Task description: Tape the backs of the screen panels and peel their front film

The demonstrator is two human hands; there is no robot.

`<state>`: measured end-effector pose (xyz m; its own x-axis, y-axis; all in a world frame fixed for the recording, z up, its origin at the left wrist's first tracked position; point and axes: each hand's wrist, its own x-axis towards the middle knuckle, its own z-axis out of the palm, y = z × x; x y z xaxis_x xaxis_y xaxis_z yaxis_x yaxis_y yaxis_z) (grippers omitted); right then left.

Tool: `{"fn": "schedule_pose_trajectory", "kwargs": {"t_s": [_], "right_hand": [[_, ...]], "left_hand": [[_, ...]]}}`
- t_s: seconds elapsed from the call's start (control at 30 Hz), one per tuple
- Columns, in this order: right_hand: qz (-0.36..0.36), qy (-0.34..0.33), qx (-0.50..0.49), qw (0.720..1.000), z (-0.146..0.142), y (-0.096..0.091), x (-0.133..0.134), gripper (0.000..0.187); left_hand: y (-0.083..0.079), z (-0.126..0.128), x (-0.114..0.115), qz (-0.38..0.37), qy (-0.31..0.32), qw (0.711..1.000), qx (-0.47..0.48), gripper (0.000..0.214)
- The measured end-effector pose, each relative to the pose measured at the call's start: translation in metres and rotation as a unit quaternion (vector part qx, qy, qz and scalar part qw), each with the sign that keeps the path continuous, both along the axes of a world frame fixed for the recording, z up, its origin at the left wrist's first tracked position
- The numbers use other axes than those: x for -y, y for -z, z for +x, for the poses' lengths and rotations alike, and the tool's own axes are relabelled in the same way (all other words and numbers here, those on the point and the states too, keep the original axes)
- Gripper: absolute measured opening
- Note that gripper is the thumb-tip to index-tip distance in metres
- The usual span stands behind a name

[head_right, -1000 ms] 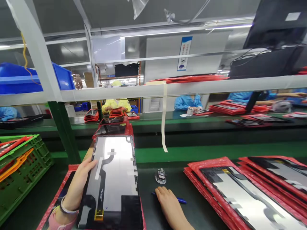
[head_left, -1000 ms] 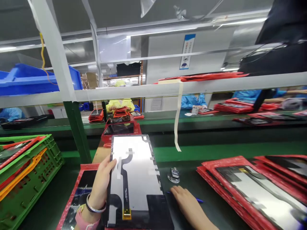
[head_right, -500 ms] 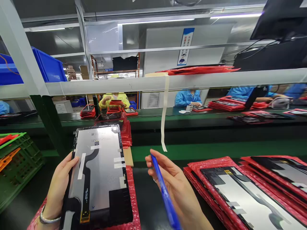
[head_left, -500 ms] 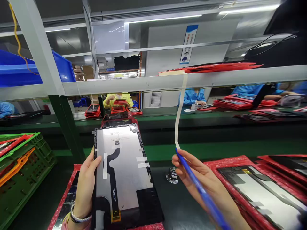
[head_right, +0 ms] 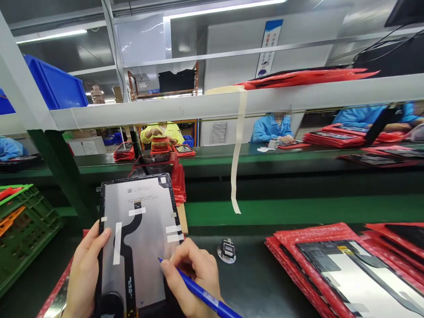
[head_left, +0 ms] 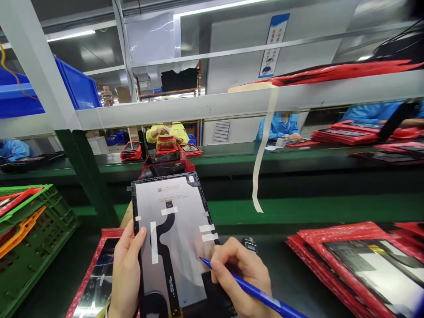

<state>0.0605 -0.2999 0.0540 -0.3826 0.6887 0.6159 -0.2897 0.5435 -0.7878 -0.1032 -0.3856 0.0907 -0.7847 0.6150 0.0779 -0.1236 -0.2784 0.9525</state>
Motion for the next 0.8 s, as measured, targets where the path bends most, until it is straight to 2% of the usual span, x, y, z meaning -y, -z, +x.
{"fn": "schedule_pose_trajectory", "kwargs": {"t_s": [0.07, 0.17, 0.33, 0.5, 0.6, 0.67, 0.8], "right_hand": [[0.060, 0.038, -0.015, 0.997, 0.003, 0.000, -0.002, 0.032], [0.120, 0.065, -0.022, 0.990, 0.007, -0.007, -0.002, 0.039], [0.189, 0.069, -0.008, 0.979, 0.008, -0.019, 0.002, 0.042], [0.237, 0.078, 0.019, 0.968, 0.007, -0.018, 0.002, 0.042], [0.230, 0.072, 0.021, 0.970, 0.007, -0.016, 0.001, 0.043], [0.198, 0.059, -0.006, 0.978, 0.008, -0.014, 0.001, 0.041], [0.036, 0.011, -0.135, 0.990, 0.015, -0.014, -0.002, 0.037]], "left_hand": [[0.002, 0.004, 0.000, -0.003, 0.000, 1.000, 0.018, 0.049], [0.004, 0.006, 0.001, -0.012, -0.027, 0.999, 0.044, 0.051], [0.004, 0.006, 0.004, -0.009, -0.046, 0.998, 0.047, 0.049], [0.003, 0.008, 0.003, 0.001, -0.033, 0.998, 0.053, 0.050], [0.003, 0.009, 0.001, 0.008, -0.024, 0.998, 0.057, 0.051], [0.003, 0.008, 0.000, 0.002, -0.015, 0.999, 0.051, 0.049], [0.001, 0.006, -0.002, -0.001, 0.002, 0.999, 0.040, 0.043]]}}
